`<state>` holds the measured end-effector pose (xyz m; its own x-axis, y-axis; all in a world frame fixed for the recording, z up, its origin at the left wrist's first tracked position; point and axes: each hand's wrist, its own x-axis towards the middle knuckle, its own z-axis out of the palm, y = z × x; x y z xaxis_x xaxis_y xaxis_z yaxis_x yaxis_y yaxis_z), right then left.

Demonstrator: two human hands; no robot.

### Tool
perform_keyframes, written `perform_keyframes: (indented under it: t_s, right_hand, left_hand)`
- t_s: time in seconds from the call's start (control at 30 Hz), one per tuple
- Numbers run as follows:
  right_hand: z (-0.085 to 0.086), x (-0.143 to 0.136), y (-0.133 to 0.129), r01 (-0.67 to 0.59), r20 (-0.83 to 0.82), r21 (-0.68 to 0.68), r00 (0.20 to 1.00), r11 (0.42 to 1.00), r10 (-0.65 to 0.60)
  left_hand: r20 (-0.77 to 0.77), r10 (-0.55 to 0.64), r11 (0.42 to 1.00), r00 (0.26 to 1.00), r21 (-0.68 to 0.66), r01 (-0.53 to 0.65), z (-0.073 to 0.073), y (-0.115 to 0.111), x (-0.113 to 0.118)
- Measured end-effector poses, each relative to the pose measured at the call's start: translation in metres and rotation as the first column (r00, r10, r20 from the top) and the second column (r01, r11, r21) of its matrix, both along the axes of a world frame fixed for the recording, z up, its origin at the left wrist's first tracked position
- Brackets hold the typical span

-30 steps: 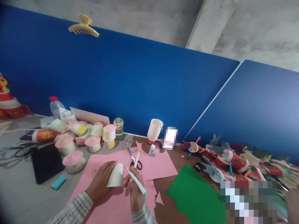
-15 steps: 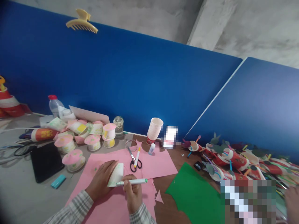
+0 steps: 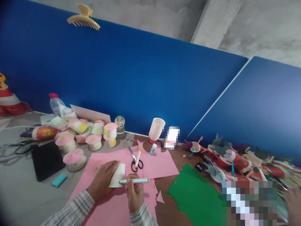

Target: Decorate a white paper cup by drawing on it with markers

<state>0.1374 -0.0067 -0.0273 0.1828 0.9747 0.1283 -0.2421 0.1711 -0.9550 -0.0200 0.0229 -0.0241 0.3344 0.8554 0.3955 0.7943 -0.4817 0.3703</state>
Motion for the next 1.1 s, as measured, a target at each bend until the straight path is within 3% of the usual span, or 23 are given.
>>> perform_keyframes:
  t_s: [0.4, 0.67, 1.1]
  right_hand:
    - [0.0025, 0.0006, 0.0005, 0.051, 0.067, 0.035, 0.996, 0.998, -0.054]
    - [-0.0042, 0.0003, 0.0020, 0.078, 0.097, 0.044, 0.992, 0.996, -0.082]
    - [-0.0001, 0.0000, 0.0004, 0.055, 0.069, 0.024, 0.996, 0.998, -0.057]
  left_hand:
    - [-0.048, -0.002, 0.996, 0.999, 0.088, 0.006, -0.0049, 0.0016, -0.0012]
    - [-0.039, -0.017, 0.997, 0.999, 0.079, 0.020, -0.0012, 0.0012, -0.0011]
    - [-0.054, -0.017, 0.998, 0.998, 0.063, 0.021, 0.0004, -0.0003, -0.0007]
